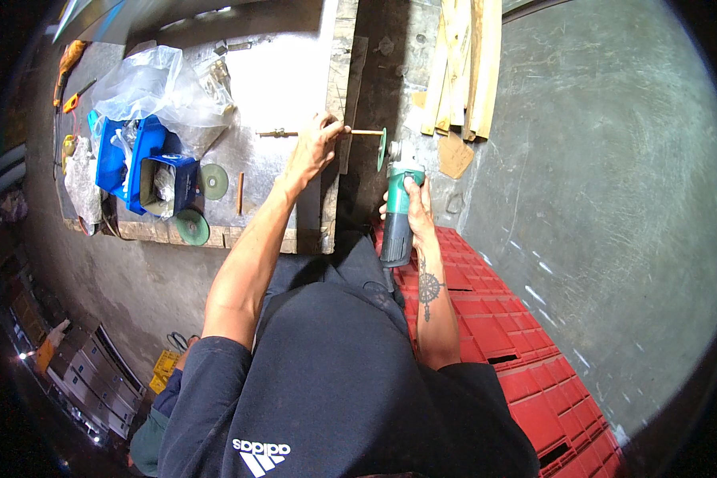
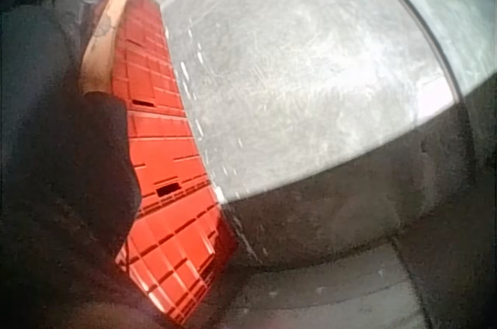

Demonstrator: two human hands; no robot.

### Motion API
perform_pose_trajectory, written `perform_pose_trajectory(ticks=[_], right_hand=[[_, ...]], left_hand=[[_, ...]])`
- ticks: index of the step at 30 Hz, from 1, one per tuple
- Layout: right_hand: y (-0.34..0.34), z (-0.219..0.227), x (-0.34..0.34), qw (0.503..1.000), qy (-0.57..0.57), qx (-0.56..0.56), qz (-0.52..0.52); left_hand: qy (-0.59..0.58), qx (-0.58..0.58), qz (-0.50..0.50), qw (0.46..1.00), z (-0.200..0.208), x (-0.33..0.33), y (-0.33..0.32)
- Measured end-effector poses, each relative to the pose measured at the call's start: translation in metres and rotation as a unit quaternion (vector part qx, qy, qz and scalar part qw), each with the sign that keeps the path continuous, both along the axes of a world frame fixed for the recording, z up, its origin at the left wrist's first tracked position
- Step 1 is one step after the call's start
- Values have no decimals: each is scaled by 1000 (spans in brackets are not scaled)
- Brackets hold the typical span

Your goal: The person measures a copper rod with a tape measure, marks it, and then uses an angle grinder to cut the rod into smaller pieces on a workbench.

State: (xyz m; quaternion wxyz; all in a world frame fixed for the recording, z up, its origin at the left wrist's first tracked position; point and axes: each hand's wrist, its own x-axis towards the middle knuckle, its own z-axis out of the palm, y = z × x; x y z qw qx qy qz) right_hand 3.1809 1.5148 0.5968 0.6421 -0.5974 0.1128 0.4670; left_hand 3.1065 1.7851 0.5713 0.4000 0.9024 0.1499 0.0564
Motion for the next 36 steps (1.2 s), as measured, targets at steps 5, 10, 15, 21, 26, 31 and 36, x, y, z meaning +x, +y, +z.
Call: perform_pose_trajectory(ticks=[5, 10, 15, 21, 26, 31, 36], right_hand=[[0, 1, 0, 1000, -3, 6, 0], [2, 1, 1, 1000, 6, 21, -6], [1, -1, 1, 1000, 11, 23, -11], [0, -4, -1, 999, 16, 35, -12], [0, -5, -2, 999, 15, 36, -14], [1, -2, -4, 1000, 7, 20, -12], [-4, -1, -4, 1000, -14, 5, 6]], left_hand=[[-13, 7, -2, 1000, -5, 0, 1], [-10, 11, 2, 1000, -8, -1, 1], [-2, 0, -1, 1000, -5, 0, 0], [-10, -6, 7, 1000, -4, 1, -1], [4, -11, 8, 1000, -2, 1, -1], [-8, -19, 13, 1000, -3, 3, -1], [-25, -31, 8, 999, -3, 3, 2]])
